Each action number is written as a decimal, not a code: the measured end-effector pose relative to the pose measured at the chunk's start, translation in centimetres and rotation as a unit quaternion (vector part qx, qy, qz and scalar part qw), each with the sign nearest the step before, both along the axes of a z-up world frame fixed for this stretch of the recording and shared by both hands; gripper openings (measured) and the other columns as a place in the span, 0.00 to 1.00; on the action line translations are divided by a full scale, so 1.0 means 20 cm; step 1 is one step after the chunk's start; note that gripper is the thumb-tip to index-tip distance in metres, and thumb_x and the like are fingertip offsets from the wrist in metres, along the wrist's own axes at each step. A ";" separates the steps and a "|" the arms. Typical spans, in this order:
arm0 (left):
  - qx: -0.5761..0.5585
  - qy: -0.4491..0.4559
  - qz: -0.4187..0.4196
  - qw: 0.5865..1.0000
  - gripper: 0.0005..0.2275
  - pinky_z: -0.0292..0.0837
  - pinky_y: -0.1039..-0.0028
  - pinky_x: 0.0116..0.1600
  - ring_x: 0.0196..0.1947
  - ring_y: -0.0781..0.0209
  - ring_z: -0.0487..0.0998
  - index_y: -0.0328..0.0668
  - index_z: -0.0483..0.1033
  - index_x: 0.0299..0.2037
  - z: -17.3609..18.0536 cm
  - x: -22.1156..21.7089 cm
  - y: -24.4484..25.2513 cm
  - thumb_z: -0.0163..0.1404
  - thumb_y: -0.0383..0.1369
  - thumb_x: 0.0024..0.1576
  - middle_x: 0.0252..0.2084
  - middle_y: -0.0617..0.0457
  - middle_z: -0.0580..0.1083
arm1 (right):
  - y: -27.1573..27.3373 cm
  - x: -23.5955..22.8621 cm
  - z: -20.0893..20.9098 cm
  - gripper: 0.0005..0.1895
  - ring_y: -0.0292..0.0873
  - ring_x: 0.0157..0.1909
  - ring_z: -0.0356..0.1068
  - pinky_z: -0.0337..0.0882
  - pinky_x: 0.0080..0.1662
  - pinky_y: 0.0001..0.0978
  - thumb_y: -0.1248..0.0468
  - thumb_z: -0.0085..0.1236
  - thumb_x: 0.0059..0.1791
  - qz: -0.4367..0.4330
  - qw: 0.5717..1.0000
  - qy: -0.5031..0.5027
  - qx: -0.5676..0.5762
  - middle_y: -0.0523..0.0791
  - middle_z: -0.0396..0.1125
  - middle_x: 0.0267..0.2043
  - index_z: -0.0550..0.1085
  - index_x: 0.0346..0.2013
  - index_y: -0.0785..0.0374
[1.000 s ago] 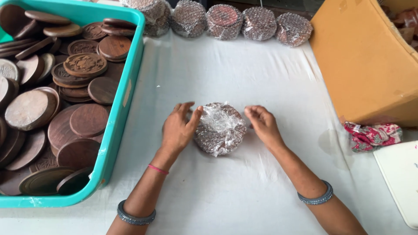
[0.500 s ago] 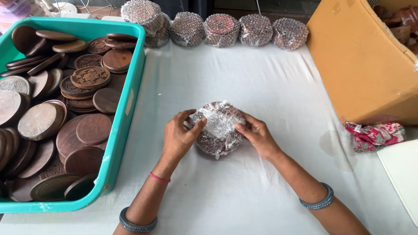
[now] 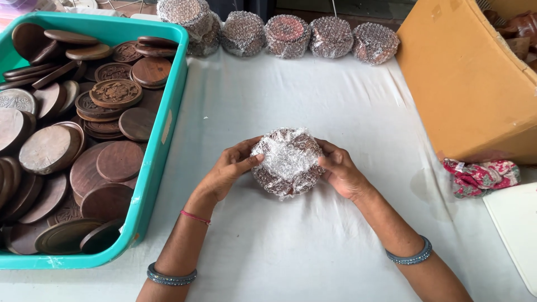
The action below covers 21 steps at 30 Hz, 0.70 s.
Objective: Wrapping wooden discs in bubble wrap and securing them with tape at a workshop station.
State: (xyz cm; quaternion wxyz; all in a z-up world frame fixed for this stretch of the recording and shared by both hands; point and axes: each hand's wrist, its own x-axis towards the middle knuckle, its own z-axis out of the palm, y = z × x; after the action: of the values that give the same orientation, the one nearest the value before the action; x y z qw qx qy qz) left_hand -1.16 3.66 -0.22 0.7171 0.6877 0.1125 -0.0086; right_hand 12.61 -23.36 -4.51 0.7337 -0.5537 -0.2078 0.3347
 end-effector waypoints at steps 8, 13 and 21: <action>-0.012 0.003 -0.005 1.000 0.41 0.53 0.49 0.73 0.68 0.40 0.68 0.30 0.62 0.67 -0.02 0.01 -0.02 0.62 0.46 0.46 0.62 0.29 0.70 | -0.02 0.00 0.07 0.46 0.48 0.65 0.66 0.68 0.66 0.53 0.53 0.70 0.42 0.042 0.999 -0.017 -0.018 0.52 0.68 0.61 0.62 0.68 0.69; 0.033 -0.012 0.002 0.999 0.41 0.61 0.48 0.70 0.64 0.38 0.73 0.24 0.64 0.66 -0.05 0.01 -0.05 0.62 0.47 0.47 0.59 0.27 0.73 | -0.02 0.00 0.06 0.43 0.49 0.65 0.67 0.69 0.66 0.50 0.56 0.70 0.43 0.040 0.997 -0.069 -0.016 0.54 0.69 0.60 0.63 0.66 0.74; 0.080 -0.029 0.015 0.996 0.38 0.75 0.53 0.62 0.55 0.41 0.80 0.27 0.66 0.64 -0.03 0.01 -0.10 0.59 0.48 0.49 0.51 0.29 0.77 | 0.00 -0.07 0.09 0.38 0.47 0.61 0.69 0.72 0.63 0.46 0.56 0.68 0.45 0.013 0.991 -0.134 -0.020 0.54 0.69 0.57 0.66 0.64 0.74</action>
State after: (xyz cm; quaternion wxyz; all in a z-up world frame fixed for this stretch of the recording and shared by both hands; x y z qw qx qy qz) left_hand -1.00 1.66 -0.76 0.6627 0.7411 0.1027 0.0311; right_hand 11.16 -23.33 -2.72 0.6836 -0.6051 -0.3048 0.2714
